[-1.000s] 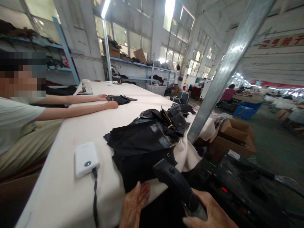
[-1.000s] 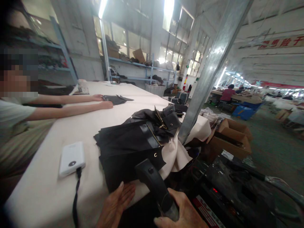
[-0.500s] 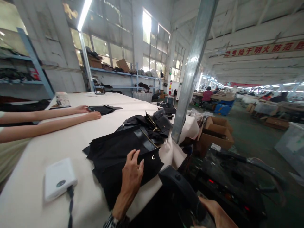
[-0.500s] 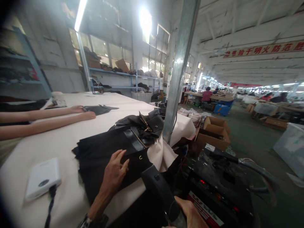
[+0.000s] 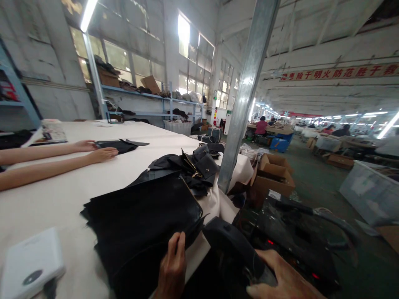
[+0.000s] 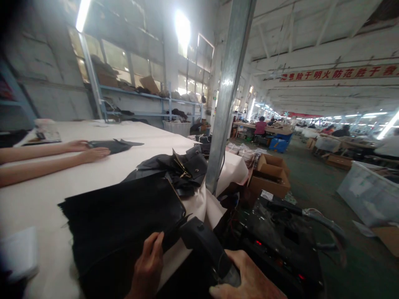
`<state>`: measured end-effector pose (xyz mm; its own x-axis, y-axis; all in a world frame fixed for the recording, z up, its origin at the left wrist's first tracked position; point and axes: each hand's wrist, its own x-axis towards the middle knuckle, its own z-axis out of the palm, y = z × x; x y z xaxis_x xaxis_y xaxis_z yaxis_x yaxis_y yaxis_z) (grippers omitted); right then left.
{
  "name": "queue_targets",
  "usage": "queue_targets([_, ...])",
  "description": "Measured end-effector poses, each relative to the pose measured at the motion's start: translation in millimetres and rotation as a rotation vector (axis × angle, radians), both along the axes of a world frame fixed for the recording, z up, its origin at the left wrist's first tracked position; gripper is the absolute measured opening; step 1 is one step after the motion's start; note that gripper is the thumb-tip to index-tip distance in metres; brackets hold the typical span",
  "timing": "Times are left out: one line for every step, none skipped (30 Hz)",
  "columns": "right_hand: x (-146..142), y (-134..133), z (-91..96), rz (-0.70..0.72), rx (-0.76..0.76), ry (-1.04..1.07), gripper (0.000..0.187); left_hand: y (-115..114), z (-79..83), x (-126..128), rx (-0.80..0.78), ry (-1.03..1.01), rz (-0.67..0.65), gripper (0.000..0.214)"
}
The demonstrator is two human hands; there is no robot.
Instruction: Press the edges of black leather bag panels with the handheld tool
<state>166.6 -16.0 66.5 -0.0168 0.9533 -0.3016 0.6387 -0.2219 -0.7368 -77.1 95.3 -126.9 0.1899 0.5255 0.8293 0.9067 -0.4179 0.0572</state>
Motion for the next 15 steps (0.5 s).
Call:
queue_targets([-1.3,4.5,4.1,0.021,-0.008,0.023,0.057,-0.1,-4.0,-0.8,0.004,-0.003,-0.02,0.057])
queue_targets([-3.2,9.3,7.4,0.031,-0.013,0.046,0.055,-0.4,-6.4,-1.3,0.012,-0.005,-0.039,0.062])
queue_targets([-5.8,14.6,9.9,0.037,-0.024,0.072,0.052,-0.9,-7.4,-1.4,0.022,-0.006,-0.058,0.067])
queue_targets([-8.9,20.4,11.6,0.046,-0.042,0.098,0.048,-1.5,-7.4,-1.3,0.032,-0.009,-0.071,0.069])
queue_targets([-12.5,26.5,12.6,0.065,-0.063,0.125,0.044,-2.3,-6.7,-0.9,0.037,-0.018,-0.079,0.07])
queue_targets([-16.5,33.0,13.4,0.096,-0.09,0.147,0.04,-3.3,-5.7,-0.4,0.034,-0.031,-0.083,0.07])
queue_targets([-20.6,39.6,13.9,0.125,-0.116,0.159,0.036,-4.3,-4.8,0.1,0.027,-0.047,-0.083,0.069])
queue_targets([-24.7,45.9,14.4,0.147,-0.132,0.166,0.033,-5.3,-4.3,0.5,0.023,-0.064,-0.082,0.068])
queue_targets([-28.7,51.8,14.5,0.162,-0.143,0.169,0.031,-6.1,-4.3,0.6,0.017,-0.079,-0.086,0.067])
queue_targets([-32.4,57.0,14.2,0.169,-0.149,0.161,0.029,-6.6,-5.0,0.4,0.008,-0.092,-0.091,0.065])
queue_targets([-35.8,61.4,13.0,0.164,-0.159,0.149,0.029,-6.8,-6.3,-0.1,-0.005,-0.101,-0.101,0.065])
queue_targets([-38.7,64.9,10.7,0.151,-0.169,0.134,0.03,-6.7,-8.0,-0.7,-0.021,-0.106,-0.109,0.064])
queue_targets([-41.1,67.8,7.3,0.139,-0.175,0.121,0.031,-6.2,-9.9,-1.5,-0.036,-0.109,-0.114,0.065])
queue_targets([-43.0,70.0,2.9,0.128,-0.181,0.107,0.034,-5.4,-11.8,-2.2,-0.051,-0.113,-0.115,0.066])
queue_targets([-44.6,71.9,-2.0,0.113,-0.179,0.094,0.036,-4.3,-13.3,-2.8,-0.062,-0.121,-0.115,0.066])
